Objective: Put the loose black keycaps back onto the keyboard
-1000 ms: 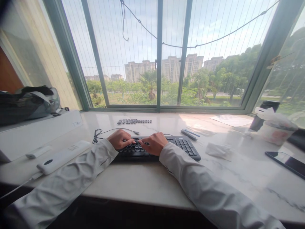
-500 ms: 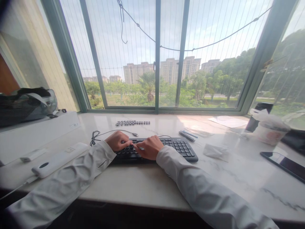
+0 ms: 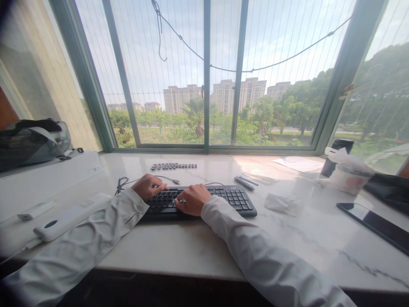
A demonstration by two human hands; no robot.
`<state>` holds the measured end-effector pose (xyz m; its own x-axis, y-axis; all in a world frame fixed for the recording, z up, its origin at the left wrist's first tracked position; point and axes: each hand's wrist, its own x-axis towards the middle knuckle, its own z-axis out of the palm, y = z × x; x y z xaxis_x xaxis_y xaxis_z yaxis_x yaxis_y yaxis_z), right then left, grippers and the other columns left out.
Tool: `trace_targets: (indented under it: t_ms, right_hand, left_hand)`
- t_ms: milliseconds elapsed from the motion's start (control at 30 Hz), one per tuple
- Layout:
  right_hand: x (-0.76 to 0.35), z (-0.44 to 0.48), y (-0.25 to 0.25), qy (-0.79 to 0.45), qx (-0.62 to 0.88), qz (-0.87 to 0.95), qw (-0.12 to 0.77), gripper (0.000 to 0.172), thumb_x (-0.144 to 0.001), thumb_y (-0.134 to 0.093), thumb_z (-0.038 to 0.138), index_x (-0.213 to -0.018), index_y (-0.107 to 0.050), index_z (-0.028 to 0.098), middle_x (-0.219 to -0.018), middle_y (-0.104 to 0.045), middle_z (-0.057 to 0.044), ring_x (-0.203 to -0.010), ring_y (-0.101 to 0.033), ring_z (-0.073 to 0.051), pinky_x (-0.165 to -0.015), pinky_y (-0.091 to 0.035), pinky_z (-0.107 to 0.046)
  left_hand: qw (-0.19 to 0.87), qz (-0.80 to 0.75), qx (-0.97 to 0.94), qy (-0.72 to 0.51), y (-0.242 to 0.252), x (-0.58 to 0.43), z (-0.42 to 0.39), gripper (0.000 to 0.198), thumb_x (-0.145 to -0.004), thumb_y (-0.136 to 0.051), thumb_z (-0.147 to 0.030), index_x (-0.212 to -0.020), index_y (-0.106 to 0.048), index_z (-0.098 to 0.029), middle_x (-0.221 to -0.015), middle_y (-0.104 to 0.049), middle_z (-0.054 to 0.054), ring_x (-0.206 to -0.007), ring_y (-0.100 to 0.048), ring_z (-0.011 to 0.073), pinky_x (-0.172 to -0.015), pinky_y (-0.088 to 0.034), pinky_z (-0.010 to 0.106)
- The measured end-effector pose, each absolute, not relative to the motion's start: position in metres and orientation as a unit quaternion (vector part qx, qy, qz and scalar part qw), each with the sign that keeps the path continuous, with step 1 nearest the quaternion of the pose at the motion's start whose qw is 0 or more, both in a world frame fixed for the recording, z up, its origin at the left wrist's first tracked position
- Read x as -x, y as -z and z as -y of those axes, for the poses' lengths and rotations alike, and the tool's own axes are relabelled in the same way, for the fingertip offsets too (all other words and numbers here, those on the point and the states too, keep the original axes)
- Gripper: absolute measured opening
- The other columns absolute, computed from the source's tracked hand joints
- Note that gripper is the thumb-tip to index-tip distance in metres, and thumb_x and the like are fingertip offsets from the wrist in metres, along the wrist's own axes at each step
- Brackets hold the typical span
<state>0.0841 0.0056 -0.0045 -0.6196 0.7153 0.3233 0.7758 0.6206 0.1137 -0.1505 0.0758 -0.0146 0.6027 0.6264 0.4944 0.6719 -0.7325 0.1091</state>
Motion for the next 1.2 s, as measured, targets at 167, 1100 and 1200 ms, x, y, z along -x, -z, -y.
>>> trace_targets:
  t_ms: [167, 1100, 1200]
  right_hand:
    - [-0.084, -0.003, 0.001, 0.113, 0.408, 0.898, 0.117, 0.043, -0.092, -0.034, 0.047, -0.097, -0.073, 0.030, -0.080, -0.072, -0.007, -0.075, -0.065, -0.019, -0.066, -0.037, -0.027]
    - [-0.089, -0.011, 0.007, 0.174, 0.413, 0.873, 0.191, 0.044, -0.093, -0.030, 0.036, -0.076, -0.068, 0.019, -0.072, -0.071, -0.008, -0.064, -0.065, -0.020, -0.060, -0.040, -0.029]
    - [-0.088, -0.012, 0.007, 0.167, 0.415, 0.874, 0.190, 0.044, -0.093, -0.031, 0.035, -0.076, -0.068, 0.018, -0.072, -0.071, -0.009, -0.065, -0.066, -0.020, -0.061, -0.041, -0.029]
  left_hand:
    - [0.069, 0.393, 0.880, 0.256, 0.012, 0.158, -0.079, 0.035, -0.087, -0.048, -0.038, -0.078, -0.077, -0.019, -0.058, -0.065, 0.001, -0.051, -0.051, 0.0086, -0.054, -0.035, 0.020]
    - [0.160, 0.624, 0.759, 0.096, 0.005, 0.163, -0.227, 0.031, -0.074, -0.055, -0.047, -0.087, -0.074, -0.027, -0.091, -0.071, 0.007, -0.082, -0.062, 0.0218, -0.071, -0.041, 0.027]
    - [0.157, 0.578, 0.794, 0.106, 0.011, 0.159, -0.238, 0.029, -0.073, -0.057, -0.045, -0.086, -0.074, -0.026, -0.093, -0.071, 0.007, -0.083, -0.061, 0.0217, -0.071, -0.040, 0.027]
